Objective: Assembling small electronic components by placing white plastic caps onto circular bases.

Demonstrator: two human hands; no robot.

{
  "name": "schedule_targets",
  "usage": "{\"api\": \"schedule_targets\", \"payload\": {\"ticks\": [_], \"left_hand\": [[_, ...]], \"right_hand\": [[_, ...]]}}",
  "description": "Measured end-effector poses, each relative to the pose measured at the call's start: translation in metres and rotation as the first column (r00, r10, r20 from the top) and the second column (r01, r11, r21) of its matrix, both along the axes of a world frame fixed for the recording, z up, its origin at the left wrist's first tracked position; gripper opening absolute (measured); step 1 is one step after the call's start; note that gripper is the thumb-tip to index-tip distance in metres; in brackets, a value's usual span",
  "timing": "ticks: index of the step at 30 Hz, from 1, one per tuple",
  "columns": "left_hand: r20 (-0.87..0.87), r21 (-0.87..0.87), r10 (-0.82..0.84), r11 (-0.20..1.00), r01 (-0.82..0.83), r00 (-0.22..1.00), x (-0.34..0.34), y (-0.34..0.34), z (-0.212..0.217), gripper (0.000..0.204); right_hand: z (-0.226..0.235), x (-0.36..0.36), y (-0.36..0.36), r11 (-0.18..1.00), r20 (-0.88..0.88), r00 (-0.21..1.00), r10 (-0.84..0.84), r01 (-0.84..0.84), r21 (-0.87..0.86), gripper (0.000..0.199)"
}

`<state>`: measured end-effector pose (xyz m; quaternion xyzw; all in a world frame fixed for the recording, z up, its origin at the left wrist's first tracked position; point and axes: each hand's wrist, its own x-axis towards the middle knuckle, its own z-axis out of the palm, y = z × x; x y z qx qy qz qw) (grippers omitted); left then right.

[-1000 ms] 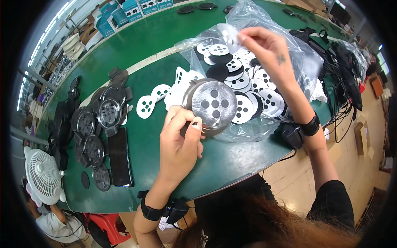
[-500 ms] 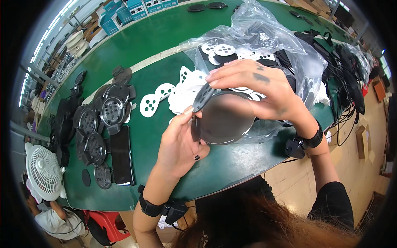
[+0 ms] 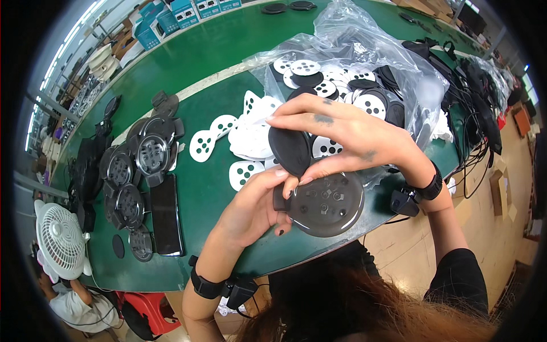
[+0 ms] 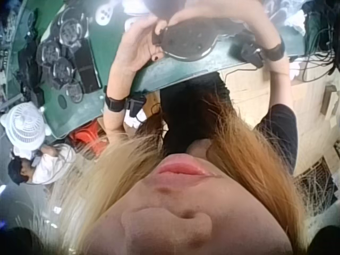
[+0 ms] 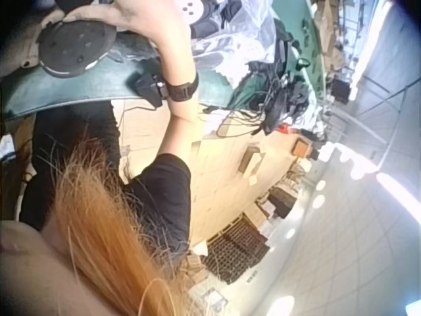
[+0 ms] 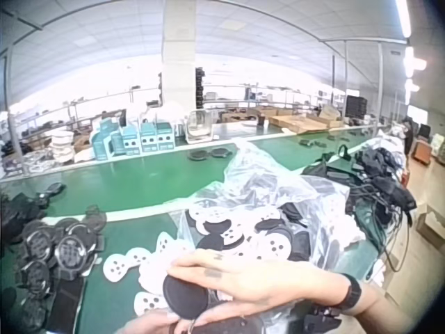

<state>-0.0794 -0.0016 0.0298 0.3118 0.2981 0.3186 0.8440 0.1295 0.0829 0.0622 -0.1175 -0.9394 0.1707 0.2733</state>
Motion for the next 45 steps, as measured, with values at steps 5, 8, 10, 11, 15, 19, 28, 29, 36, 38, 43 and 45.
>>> {"api": "schedule_targets", "payload": {"ticks": [5, 8, 10, 11, 15, 19, 28, 29, 36, 38, 43, 45], "left_hand": [[-0.025, 0.123, 0.15, 0.982, -0.146, 0.988, 0.002, -0.001, 0.003, 0.026], [-0.084, 0.304, 0.383, 0.889, -0.342, 0.92, 0.003, -0.005, 0.008, 0.02], [-0.053, 0.405, 0.524, 0.789, -0.461, 0.85, 0.004, -0.006, 0.011, 0.02], [-0.039, 0.42, 0.536, 0.774, -0.473, 0.843, 0.002, -0.005, 0.013, 0.022], [0.025, 0.476, 0.6, 0.696, -0.537, 0.799, 0.003, -0.006, 0.016, 0.025], [-0.02, 0.515, 0.621, 0.678, -0.525, 0.783, 0.005, -0.008, 0.016, 0.026], [-0.011, 0.617, 0.625, 0.619, -0.486, 0.781, 0.011, -0.008, 0.015, 0.028], [0.008, 0.616, 0.627, 0.61, -0.498, 0.779, 0.012, -0.008, 0.016, 0.031], [0.024, 0.639, 0.656, 0.57, -0.516, 0.755, 0.015, -0.01, 0.02, 0.051], [-0.003, 0.661, 0.659, 0.566, -0.493, 0.753, 0.016, -0.01, 0.02, 0.05], [-0.035, 0.734, 0.677, 0.517, -0.441, 0.735, 0.019, -0.01, 0.016, 0.05], [-0.012, 0.729, 0.661, 0.52, -0.446, 0.751, 0.018, -0.011, 0.015, 0.049]], "right_hand": [[0.008, 0.005, 0.001, 0.997, -0.067, 0.996, -0.061, 0.058, -0.044, 0.068], [0.012, 0.009, 0.004, 0.949, -0.132, 0.981, -0.14, 0.095, -0.302, 0.068], [0.01, 0.007, 0.006, 0.817, -0.293, 0.945, -0.145, -0.053, -0.574, 0.068], [0.008, 0.006, 0.006, 0.788, -0.378, 0.914, -0.146, -0.123, -0.603, 0.048], [0.003, 0.007, 0.009, 0.719, -0.396, 0.907, -0.147, -0.177, -0.672, 0.03], [-0.001, 0.003, 0.008, 0.67, -0.429, 0.884, -0.186, -0.205, -0.713, 0.018], [0.002, -0.004, 0.0, 0.626, -0.434, 0.821, -0.37, -0.125, -0.77, 0.021], [0.004, -0.003, -0.002, 0.622, -0.432, 0.817, -0.382, -0.118, -0.774, 0.018], [0.004, -0.005, -0.005, 0.673, -0.418, 0.775, -0.474, 0.013, -0.74, 0.016], [0.002, -0.007, -0.004, 0.697, -0.426, 0.774, -0.469, 0.028, -0.717, 0.016], [-0.002, -0.009, -0.006, 0.705, -0.443, 0.774, -0.451, 0.006, -0.709, 0.018], [-0.003, -0.011, -0.006, 0.697, -0.449, 0.748, -0.49, 0.026, -0.717, 0.019]]}}
